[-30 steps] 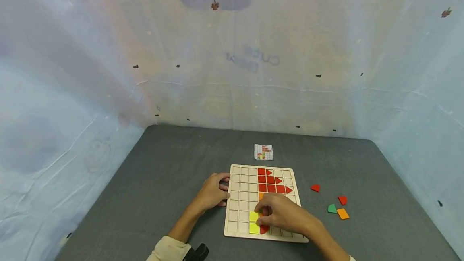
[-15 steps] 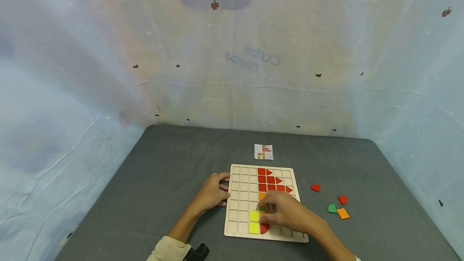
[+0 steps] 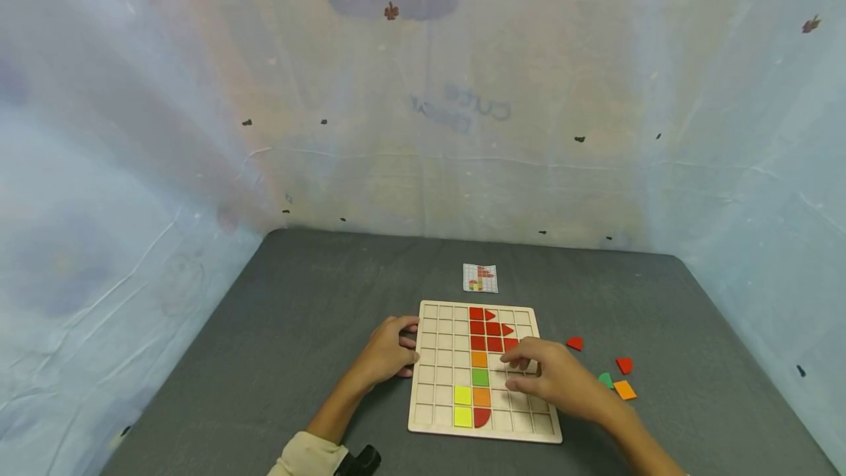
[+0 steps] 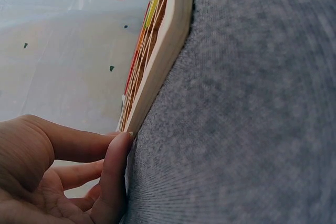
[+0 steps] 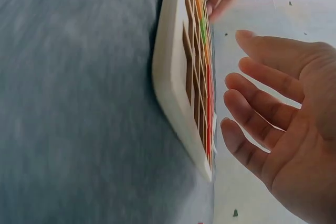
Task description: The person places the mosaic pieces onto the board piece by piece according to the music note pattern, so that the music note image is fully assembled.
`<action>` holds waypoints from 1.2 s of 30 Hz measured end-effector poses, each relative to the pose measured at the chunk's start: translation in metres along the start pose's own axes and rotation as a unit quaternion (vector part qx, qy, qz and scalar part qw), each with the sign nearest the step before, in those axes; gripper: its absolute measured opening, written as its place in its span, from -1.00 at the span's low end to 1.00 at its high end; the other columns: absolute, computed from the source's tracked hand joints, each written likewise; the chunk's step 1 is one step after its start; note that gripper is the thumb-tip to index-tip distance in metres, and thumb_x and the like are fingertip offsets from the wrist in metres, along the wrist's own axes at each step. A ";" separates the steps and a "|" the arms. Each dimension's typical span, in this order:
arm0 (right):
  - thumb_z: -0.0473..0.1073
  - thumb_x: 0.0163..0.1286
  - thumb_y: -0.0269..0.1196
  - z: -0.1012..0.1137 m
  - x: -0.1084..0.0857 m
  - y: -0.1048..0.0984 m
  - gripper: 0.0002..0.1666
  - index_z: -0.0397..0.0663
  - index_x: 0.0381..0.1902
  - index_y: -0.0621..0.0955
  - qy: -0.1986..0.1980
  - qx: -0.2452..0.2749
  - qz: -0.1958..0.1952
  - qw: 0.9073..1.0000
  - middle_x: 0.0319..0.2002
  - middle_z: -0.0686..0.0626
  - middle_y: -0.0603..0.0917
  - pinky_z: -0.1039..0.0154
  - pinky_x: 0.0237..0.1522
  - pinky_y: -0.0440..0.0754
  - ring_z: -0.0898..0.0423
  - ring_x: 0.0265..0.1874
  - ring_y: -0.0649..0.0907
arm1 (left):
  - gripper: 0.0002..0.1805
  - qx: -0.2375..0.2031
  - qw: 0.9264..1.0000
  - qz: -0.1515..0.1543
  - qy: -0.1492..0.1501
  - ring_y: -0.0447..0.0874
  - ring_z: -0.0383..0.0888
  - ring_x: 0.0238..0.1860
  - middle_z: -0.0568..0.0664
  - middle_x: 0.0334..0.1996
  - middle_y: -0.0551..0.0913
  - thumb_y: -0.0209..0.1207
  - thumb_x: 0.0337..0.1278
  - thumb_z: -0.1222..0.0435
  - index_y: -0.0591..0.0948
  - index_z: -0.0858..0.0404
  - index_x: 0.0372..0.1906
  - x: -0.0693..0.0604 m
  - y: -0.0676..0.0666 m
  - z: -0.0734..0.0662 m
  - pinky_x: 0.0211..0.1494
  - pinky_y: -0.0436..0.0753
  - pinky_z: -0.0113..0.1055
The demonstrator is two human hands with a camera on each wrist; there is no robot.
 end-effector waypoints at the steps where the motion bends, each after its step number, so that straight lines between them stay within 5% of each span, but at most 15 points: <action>1: -0.04 0.36 0.50 -0.002 -0.002 -0.002 -0.68 -0.01 0.01 0.77 0.003 0.000 -0.005 1.000 -0.16 0.16 0.73 0.32 -0.26 0.65 0.21 -0.20 0.65 | -0.27 0.000 1.000 0.000 0.000 0.62 0.01 -0.01 0.18 0.17 0.52 0.34 0.06 0.59 0.51 0.40 0.43 0.000 0.000 0.000 -0.42 0.80 -0.22; 22: -0.09 0.26 0.56 -0.036 -0.033 -0.036 -0.69 0.07 -0.04 0.78 0.028 -0.044 -0.075 0.996 -0.25 0.15 0.67 0.36 -0.36 0.58 0.20 -0.28 0.61 | -0.27 -0.003 1.000 0.005 0.005 0.61 0.01 -0.01 0.20 0.18 0.51 0.33 0.08 0.59 0.49 0.42 0.45 0.000 0.001 0.001 -0.42 0.80 -0.22; 28: -0.12 0.20 0.60 -0.045 -0.048 -0.048 -0.63 0.06 -0.04 0.78 0.007 -0.062 -0.115 0.991 -0.24 0.19 0.69 0.35 -0.38 0.57 0.23 -0.29 0.61 | -0.27 -0.002 1.000 0.005 0.005 0.61 0.02 -0.01 0.21 0.18 0.51 0.33 0.07 0.59 0.49 0.42 0.44 -0.001 0.001 0.000 -0.42 0.80 -0.20; 36: 0.05 0.23 0.58 -0.068 -0.066 -0.062 -0.55 0.07 0.04 0.77 0.101 -0.071 -0.077 0.989 -0.17 0.18 0.71 0.30 -0.30 0.60 0.30 -0.24 0.60 | -0.27 -0.004 1.000 0.003 0.004 0.62 0.02 -0.01 0.22 0.18 0.51 0.33 0.06 0.59 0.49 0.43 0.44 0.000 0.000 0.000 -0.42 0.80 -0.21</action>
Point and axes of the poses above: each hand's wrist, its own x-axis towards the middle knuckle, its own y-axis out of the palm, z = x × y, the point moved 7 cm from there along x, towards the middle knuckle
